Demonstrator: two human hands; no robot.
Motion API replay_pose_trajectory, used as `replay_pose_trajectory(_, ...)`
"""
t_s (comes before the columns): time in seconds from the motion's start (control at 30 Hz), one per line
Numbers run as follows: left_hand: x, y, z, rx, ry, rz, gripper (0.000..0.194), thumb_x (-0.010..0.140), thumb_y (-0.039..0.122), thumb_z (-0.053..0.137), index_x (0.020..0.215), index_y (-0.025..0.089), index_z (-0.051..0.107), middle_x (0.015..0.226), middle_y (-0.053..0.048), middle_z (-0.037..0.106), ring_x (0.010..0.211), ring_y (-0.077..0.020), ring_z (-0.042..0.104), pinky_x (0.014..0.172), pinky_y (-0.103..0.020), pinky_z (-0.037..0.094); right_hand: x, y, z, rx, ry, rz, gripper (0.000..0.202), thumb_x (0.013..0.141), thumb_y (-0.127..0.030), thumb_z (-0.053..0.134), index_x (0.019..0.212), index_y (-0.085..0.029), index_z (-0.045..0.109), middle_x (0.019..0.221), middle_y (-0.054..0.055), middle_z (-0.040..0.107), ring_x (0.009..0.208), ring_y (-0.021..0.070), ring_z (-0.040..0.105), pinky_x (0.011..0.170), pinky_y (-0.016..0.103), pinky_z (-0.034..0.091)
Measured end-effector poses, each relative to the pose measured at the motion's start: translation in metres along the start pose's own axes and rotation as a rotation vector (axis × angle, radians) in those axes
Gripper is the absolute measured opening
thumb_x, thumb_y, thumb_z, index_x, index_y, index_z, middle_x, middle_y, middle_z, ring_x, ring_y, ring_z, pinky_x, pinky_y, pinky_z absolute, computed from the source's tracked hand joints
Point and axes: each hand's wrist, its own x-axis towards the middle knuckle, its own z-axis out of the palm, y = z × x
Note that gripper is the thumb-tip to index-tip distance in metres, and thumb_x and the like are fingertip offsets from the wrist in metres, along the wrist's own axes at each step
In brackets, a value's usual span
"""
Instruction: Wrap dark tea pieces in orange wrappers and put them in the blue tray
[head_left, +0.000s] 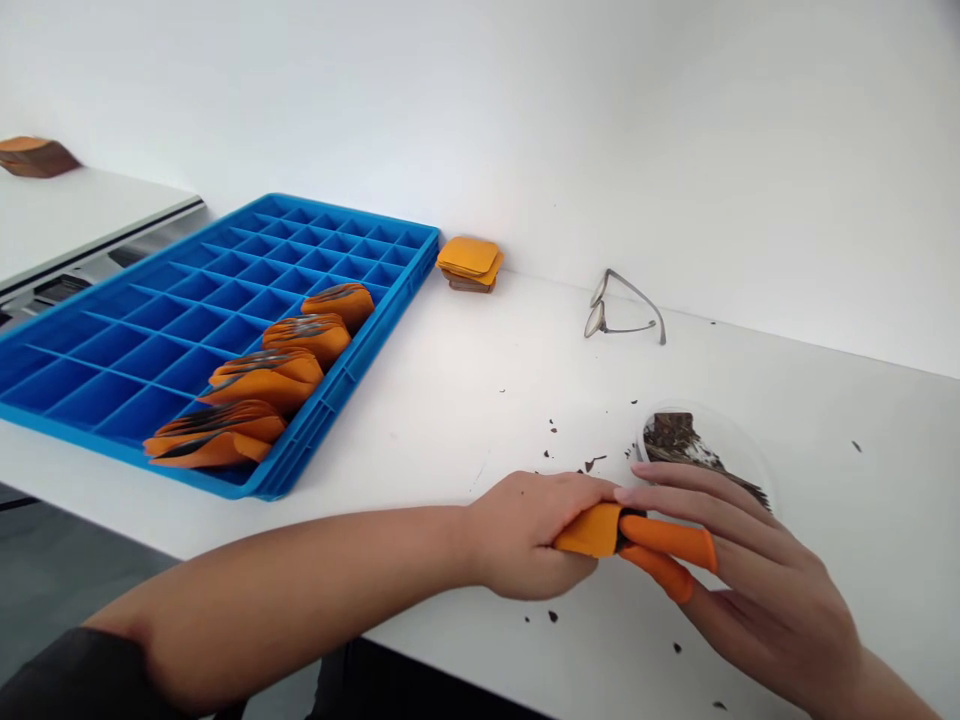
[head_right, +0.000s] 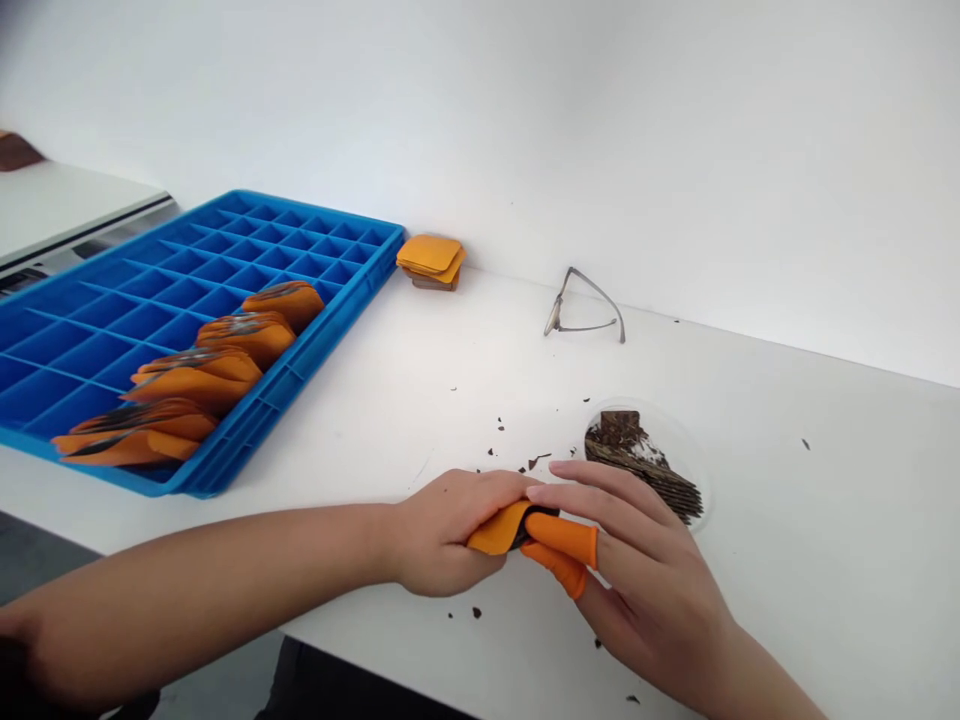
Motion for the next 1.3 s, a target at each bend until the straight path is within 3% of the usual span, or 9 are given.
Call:
replay_pose_trajectory(0.17, 0.001, 0.002, -0.003, -0.021, 0.001, -0.020, 0.026, 0.084, 0.028, 0.051, 0.109, 0.025, 0.054, 0.104, -0.003, 0.070, 0.089, -0.0226, 0.067, 0.078, -0.036, 0.053, -0.001, 0.001, 0.005, 0.015, -0.042, 0.064, 0.034, 0.091, -0.008, 0.064, 0.124, -0.015, 0.067, 0.117, 0.011, 0.074, 0.120, 0.0191, 0.067, 0.102, 0.033, 0.061)
replay_pose_trajectory(0.33, 0.000, 0.003, -0.002, -0.060, -0.013, 0.023, 0.025, 0.088, 0.028, 0.051, 0.110, 0.024, 0.060, 0.102, -0.002, 0.072, 0.088, -0.0202, 0.067, 0.081, -0.033, 0.055, 0.003, 0.000, 0.003, 0.041, 0.000, 0.085, 0.027, 0.090, -0.006, 0.063, 0.116, -0.016, 0.067, 0.105, 0.008, 0.075, 0.101, 0.0140, 0.071, 0.091, 0.023, 0.062)
replay_pose_trajectory(0.47, -0.001, 0.000, 0.003, -0.108, 0.129, 0.110, 0.035, 0.097, 0.039, 0.049, 0.125, 0.023, 0.064, 0.113, -0.005, 0.074, 0.099, -0.0201, 0.070, 0.087, -0.032, 0.056, 0.002, 0.001, -0.002, 0.011, 0.049, 0.089, 0.030, 0.089, -0.003, 0.061, 0.117, -0.015, 0.066, 0.100, 0.007, 0.073, 0.091, 0.0145, 0.071, 0.083, 0.023, 0.063)
replay_pose_trajectory(0.57, -0.001, -0.003, 0.007, -0.162, 0.270, 0.183, 0.034, 0.098, 0.040, 0.055, 0.123, 0.022, 0.069, 0.120, -0.006, 0.074, 0.106, -0.0184, 0.070, 0.089, -0.028, 0.057, 0.000, 0.002, -0.002, 0.036, 0.066, 0.109, 0.035, 0.088, -0.001, 0.060, 0.118, -0.018, 0.066, 0.101, 0.007, 0.073, 0.089, 0.0153, 0.072, 0.081, 0.026, 0.063)
replay_pose_trajectory(0.8, 0.005, -0.005, 0.013, -0.256, 0.570, 0.274, 0.029, 0.094, 0.042, 0.066, 0.103, 0.018, 0.079, 0.102, -0.011, 0.074, 0.087, -0.0169, 0.071, 0.081, -0.032, 0.061, -0.002, 0.003, 0.001, 0.004, 0.102, 0.150, 0.035, 0.089, -0.001, 0.060, 0.120, -0.018, 0.066, 0.100, 0.006, 0.072, 0.086, 0.0147, 0.071, 0.075, 0.024, 0.063)
replay_pose_trajectory(0.97, 0.006, -0.005, 0.014, -0.310, 0.634, 0.252, 0.025, 0.091, 0.038, 0.070, 0.099, 0.018, 0.081, 0.086, -0.009, 0.072, 0.099, -0.0218, 0.069, 0.081, -0.033, 0.061, -0.002, 0.004, 0.000, 0.040, 0.075, 0.160, 0.029, 0.090, -0.005, 0.060, 0.115, -0.019, 0.067, 0.101, 0.006, 0.071, 0.087, 0.0144, 0.071, 0.074, 0.024, 0.063)
replay_pose_trajectory(1.13, 0.006, -0.009, 0.018, -0.375, 0.644, 0.283, 0.025, 0.089, 0.037, 0.072, 0.097, 0.016, 0.083, 0.098, -0.010, 0.066, 0.068, -0.0107, 0.064, 0.068, -0.029, 0.061, 0.002, 0.005, 0.002, 0.014, 0.030, 0.222, 0.018, 0.095, -0.015, 0.060, 0.109, -0.021, 0.069, 0.097, 0.004, 0.072, 0.083, 0.0125, 0.071, 0.070, 0.021, 0.062)
replay_pose_trajectory(1.3, 0.007, -0.009, 0.020, -0.377, 0.660, 0.271, 0.026, 0.090, 0.041, 0.072, 0.098, 0.018, 0.082, 0.098, -0.008, 0.064, 0.065, -0.0085, 0.062, 0.067, -0.028, 0.060, 0.000, 0.007, 0.008, -0.024, 0.055, 0.181, 0.023, 0.094, -0.013, 0.061, 0.114, -0.021, 0.069, 0.108, 0.007, 0.072, 0.101, 0.0183, 0.070, 0.084, 0.031, 0.063)
